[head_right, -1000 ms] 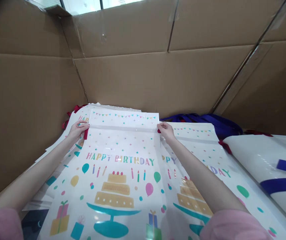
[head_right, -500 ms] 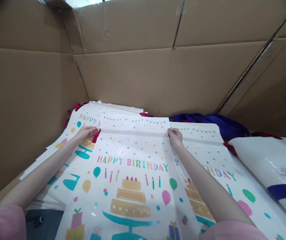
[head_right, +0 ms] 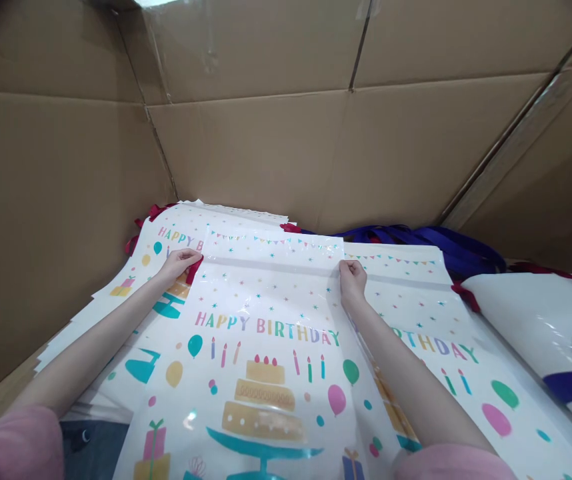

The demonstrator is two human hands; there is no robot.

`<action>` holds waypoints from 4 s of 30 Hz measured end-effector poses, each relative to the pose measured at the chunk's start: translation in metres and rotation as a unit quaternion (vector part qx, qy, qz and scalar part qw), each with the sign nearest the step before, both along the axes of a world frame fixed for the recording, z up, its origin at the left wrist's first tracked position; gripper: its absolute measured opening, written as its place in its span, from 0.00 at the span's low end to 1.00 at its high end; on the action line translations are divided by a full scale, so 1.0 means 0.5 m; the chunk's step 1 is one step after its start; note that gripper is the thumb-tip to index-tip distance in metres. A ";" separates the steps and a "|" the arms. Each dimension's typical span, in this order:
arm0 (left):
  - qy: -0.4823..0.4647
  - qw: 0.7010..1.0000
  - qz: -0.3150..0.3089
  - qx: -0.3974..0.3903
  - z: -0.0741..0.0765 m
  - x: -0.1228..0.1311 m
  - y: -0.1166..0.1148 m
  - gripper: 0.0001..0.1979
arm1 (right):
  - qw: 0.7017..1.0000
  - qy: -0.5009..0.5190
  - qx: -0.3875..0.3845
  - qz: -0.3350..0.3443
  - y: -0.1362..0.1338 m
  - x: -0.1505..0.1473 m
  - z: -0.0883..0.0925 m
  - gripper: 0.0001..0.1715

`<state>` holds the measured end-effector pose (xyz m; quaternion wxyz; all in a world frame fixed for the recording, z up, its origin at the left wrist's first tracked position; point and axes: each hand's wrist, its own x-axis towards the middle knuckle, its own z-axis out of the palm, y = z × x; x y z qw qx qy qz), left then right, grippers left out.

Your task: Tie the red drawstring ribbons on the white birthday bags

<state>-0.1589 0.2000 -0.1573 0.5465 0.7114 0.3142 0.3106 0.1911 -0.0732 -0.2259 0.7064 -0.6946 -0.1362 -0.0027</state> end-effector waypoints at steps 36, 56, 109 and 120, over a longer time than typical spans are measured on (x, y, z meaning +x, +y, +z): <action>0.177 0.939 -0.164 0.244 0.053 -0.015 0.047 0.12 | 0.921 -0.042 -0.254 0.291 -0.106 0.064 0.042 0.33; 0.222 0.942 -0.220 0.122 0.103 0.005 0.030 0.15 | 0.901 -0.050 -0.294 0.315 -0.114 0.072 0.032 0.32; 0.257 0.914 -0.270 0.162 0.085 0.017 0.033 0.17 | 0.755 -0.482 -0.216 0.389 0.068 -0.334 0.044 0.16; 0.237 0.927 -0.266 0.116 0.100 -0.005 0.037 0.18 | 0.757 -0.480 -0.220 0.384 0.067 -0.331 0.044 0.17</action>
